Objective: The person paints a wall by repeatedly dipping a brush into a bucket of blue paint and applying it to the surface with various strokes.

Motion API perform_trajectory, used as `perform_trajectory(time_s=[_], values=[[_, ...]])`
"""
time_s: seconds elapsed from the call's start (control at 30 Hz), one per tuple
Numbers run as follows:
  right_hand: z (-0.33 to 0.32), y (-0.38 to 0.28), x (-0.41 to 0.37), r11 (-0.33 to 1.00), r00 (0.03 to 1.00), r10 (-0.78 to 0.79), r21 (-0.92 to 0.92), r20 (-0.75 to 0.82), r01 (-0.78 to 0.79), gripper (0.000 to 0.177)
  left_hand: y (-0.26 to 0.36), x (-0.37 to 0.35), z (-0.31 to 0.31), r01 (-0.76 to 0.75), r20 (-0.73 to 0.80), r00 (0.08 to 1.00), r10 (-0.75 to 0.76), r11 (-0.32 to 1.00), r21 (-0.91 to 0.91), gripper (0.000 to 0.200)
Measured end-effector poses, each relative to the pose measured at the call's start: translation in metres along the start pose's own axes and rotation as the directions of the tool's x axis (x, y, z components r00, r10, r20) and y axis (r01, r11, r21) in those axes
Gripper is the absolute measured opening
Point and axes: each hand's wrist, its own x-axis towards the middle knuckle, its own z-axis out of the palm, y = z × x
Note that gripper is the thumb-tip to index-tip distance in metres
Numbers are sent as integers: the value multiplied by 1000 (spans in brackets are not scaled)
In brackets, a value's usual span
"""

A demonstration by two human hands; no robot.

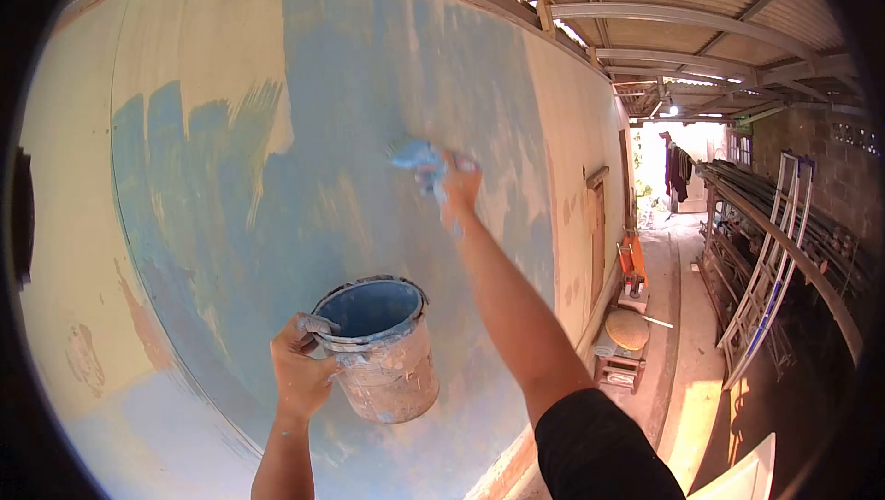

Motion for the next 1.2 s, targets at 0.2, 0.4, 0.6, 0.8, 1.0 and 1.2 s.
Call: perform_trajectory(time_s=[0.2, 0.4, 0.6, 0.8, 1.0, 1.2], values=[[-148, 83, -64, 951, 955, 108, -251, -277, -180, 19, 13, 3, -2, -6, 38, 999, 5, 1000, 25, 35], [-142, -4, -103, 937, 976, 217, -281, 3, -207, 24, 8, 3, -22, -311, 243, 935, 257, 925, 219, 35], [-59, -147, -135, 929, 912, 113, -368, 394, 44, 28, -17, 0, -33, -505, 364, 831, 421, 845, 175, 37], [-26, -198, -175, 750, 699, 386, -646, 602, 143, 30, -24, -9, -27, -563, 341, 801, 493, 813, 148, 37], [-10, -164, -197, 426, 531, 574, -781, 623, 457, 30, -32, -18, -36, -685, 444, 703, 556, 698, 209, 38], [-2, -129, -206, 420, 398, 680, -773, 615, 477, 29, -26, -20, -39, -761, 494, 632, 597, 597, 254, 35]])
